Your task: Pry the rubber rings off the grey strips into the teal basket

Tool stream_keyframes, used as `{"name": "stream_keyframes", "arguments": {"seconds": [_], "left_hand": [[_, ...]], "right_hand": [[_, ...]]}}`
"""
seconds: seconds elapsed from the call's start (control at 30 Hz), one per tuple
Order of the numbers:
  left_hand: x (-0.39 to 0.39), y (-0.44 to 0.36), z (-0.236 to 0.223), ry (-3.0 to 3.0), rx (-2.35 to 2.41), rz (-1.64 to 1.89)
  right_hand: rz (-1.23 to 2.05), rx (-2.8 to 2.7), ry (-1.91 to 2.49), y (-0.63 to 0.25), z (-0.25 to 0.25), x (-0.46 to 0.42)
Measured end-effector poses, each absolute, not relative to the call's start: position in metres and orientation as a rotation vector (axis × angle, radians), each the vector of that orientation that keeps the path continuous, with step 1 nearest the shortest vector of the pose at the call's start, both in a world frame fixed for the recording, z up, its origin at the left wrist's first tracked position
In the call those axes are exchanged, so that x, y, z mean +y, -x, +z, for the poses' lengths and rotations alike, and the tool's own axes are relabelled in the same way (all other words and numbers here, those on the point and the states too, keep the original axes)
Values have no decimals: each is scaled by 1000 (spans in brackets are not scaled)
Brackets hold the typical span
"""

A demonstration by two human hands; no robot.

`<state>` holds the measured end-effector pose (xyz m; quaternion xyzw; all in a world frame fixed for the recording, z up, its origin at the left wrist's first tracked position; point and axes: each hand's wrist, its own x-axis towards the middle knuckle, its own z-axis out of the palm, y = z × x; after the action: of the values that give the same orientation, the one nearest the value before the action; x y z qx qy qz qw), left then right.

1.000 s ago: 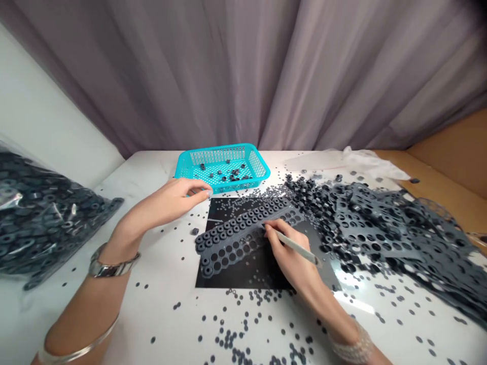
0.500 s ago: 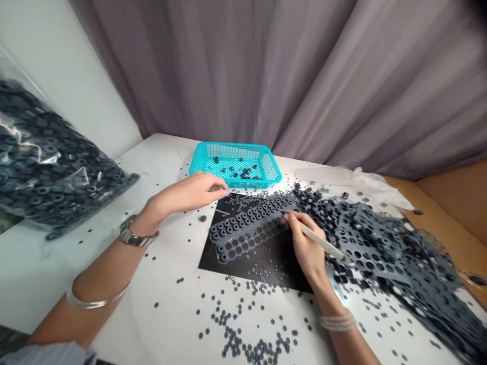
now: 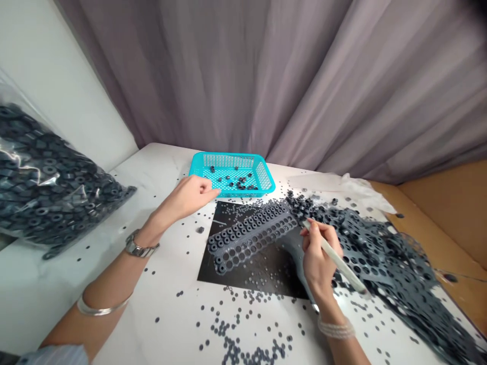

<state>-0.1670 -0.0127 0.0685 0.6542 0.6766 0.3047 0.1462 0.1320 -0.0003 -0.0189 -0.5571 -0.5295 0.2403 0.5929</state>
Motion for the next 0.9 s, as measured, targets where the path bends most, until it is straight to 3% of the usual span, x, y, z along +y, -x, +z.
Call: {"name": "stream_keyframes", "arguments": {"seconds": [0.13, 0.33, 0.43, 0.63, 0.9], "left_hand": [[-15, 155, 64, -1811, 1991, 1388], [-27, 146, 73, -1773, 2152, 1476], [-32, 149, 66, -1834, 2267, 1241], [-40, 154, 15, -2226, 2001, 441], [-36, 157, -10, -2342, 1971, 245]], "right_hand": [[532, -1162, 1276, -130, -14, -6], [594, -1165, 1216, -124, 1, -21], [644, -1163, 1162, -122, 8, -32], [781, -1134, 1095, -120, 15, -43], [863, -1156, 1046, -113, 16, -47]]}}
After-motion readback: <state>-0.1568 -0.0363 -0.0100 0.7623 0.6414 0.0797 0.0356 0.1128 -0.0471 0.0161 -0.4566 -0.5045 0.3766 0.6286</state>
